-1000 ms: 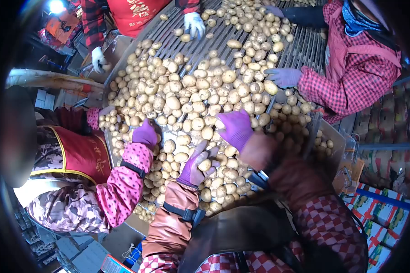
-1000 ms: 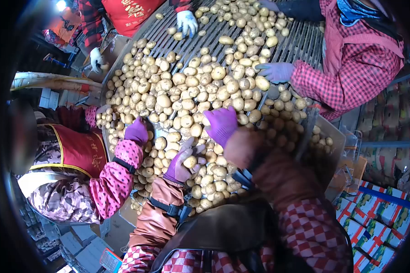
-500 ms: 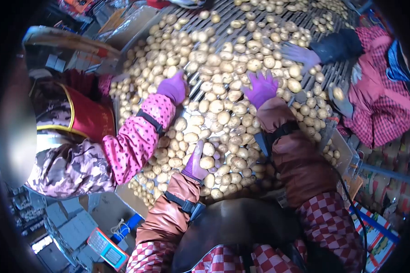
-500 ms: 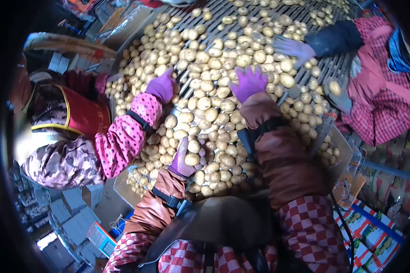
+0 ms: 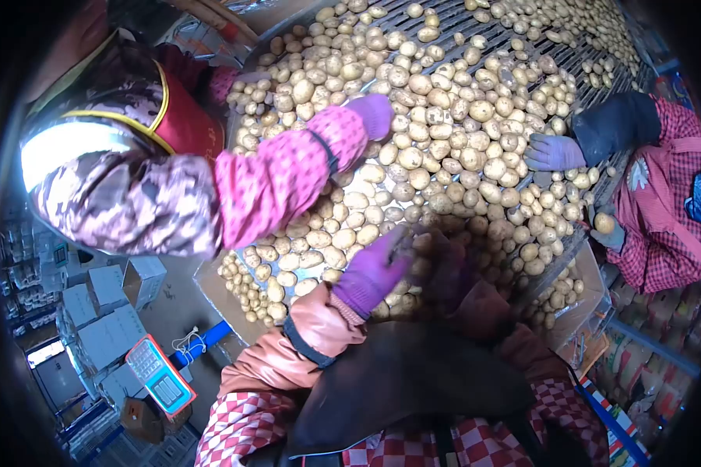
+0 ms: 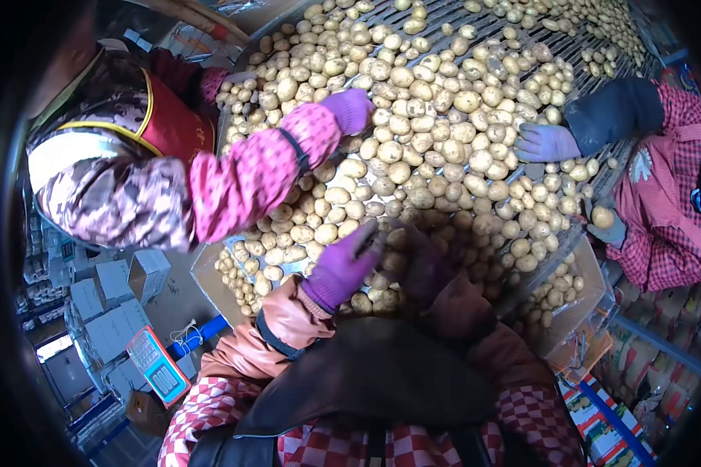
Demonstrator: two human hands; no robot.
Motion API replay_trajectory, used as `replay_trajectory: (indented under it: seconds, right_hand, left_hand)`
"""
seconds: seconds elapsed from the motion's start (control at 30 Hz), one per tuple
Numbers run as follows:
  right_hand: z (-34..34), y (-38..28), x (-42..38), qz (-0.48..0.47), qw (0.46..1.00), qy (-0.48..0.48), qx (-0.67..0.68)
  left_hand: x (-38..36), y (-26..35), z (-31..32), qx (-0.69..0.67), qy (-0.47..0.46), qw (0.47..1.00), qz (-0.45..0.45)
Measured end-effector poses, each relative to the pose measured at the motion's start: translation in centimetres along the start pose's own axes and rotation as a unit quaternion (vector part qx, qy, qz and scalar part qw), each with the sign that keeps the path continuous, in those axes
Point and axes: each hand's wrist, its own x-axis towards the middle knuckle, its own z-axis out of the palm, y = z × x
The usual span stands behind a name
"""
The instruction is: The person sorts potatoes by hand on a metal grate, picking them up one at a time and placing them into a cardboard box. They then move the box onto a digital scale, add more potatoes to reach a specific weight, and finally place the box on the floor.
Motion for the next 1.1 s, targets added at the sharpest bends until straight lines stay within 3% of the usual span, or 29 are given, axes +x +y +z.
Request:
replay_trajectory:
  seconds: [0.03,0.07,0.1,0.13,0.17,0.2,0.23,0.3,0.37,0.4,0.43,0.5,0.57,0.6,0.7,0.73,0.77,0.83,0.87,0.9,0.97,1.03,1.1]
  right_hand:
    - [-0.3,0.9,-0.3,0.033,0.998,0.025,0.044]
    - [-0.5,1.8,-0.6,0.063,0.993,0.052,0.089]
    - [0.5,1.7,-1.0,0.077,0.993,0.084,0.039]
    - [2.2,1.3,-1.7,0.090,0.989,0.115,-0.009]
    - [3.2,1.1,-2.1,0.105,0.982,0.146,-0.058]
    - [1.8,1.4,-2.2,0.091,0.990,0.106,-0.036]
    - [2.0,1.4,-2.2,0.101,0.986,0.130,-0.006]
    - [3.3,0.6,-2.0,0.122,0.975,0.180,0.048]
    - [5.1,-0.2,-1.4,0.053,0.997,0.008,-0.063]
    - [4.5,-0.5,-1.3,0.052,0.998,-0.009,-0.023]
    - [5.1,-0.7,-1.8,0.058,0.997,0.052,-0.020]
    - [5.1,-1.0,-2.2,0.058,0.985,0.154,-0.047]
    - [4.0,-1.6,-2.3,0.047,0.965,0.234,-0.110]
    - [3.9,-1.7,-2.4,0.040,0.953,0.251,-0.167]
    - [4.8,-1.6,-3.2,0.013,0.975,0.198,-0.099]
    - [4.7,-1.3,-3.5,0.017,0.975,0.192,-0.110]
    - [4.6,-1.3,-3.4,0.022,0.975,0.185,-0.123]
    - [4.5,-1.1,-2.9,0.014,0.972,0.153,-0.178]
    - [4.5,-0.5,-2.7,0.003,0.967,0.132,-0.218]
    - [4.7,-0.3,-2.7,0.020,0.965,0.122,-0.231]
    - [5.5,0.0,-2.5,0.065,0.969,0.119,-0.206]
    - [6.2,0.0,-1.8,0.121,0.975,0.135,-0.128]
    - [2.8,0.5,-1.1,0.142,0.973,0.136,-0.123]
  left_hand:
    - [-0.5,-0.4,-1.3,-0.008,0.038,0.999,-0.003]
    - [-0.2,-2.8,-1.8,-0.030,0.152,0.985,-0.070]
    - [0.3,-3.4,-4.2,0.071,0.250,0.965,0.023]
    - [0.9,-4.1,-6.6,0.186,0.360,0.910,0.092]
    - [1.1,-7.5,-9.0,0.223,0.303,0.921,-0.106]
    - [3.1,-12.6,-9.6,0.210,0.363,0.904,-0.080]
    - [5.0,-17.6,-10.2,0.197,0.420,0.884,-0.051]
    - [6.1,-12.7,-6.2,0.283,0.374,0.883,-0.018]
    - [5.6,-8.9,-2.3,0.299,0.296,0.899,-0.124]
    - [5.2,-8.8,0.4,0.280,0.301,0.910,-0.046]
    - [4.6,-9.0,2.5,0.262,0.304,0.916,0.032]
    - [3.8,-4.8,2.8,0.303,0.040,0.952,0.004]
    - [2.4,-4.8,4.3,0.164,0.002,0.955,0.248]
    - [1.9,-4.7,4.5,0.091,-0.013,0.926,0.365]
    - [0.8,-3.6,0.8,0.179,-0.089,0.975,0.093]
    - [0.6,-6.3,0.1,0.205,0.089,0.960,0.167]
    - [1.1,-7.4,-1.7,0.178,0.135,0.974,0.049]
    - [0.8,-10.6,-4.9,0.249,0.249,0.936,-0.007]
    - [1.4,-11.7,-6.2,0.362,0.219,0.903,-0.075]
    - [2.0,-12.6,-7.0,0.353,0.233,0.906,-0.009]
    - [3.6,-13.2,-6.1,0.445,0.138,0.882,-0.070]
    - [4.9,-12.0,-5.0,0.423,0.144,0.895,-0.006]
    - [6.3,-11.2,-4.5,0.481,0.163,0.861,-0.030]
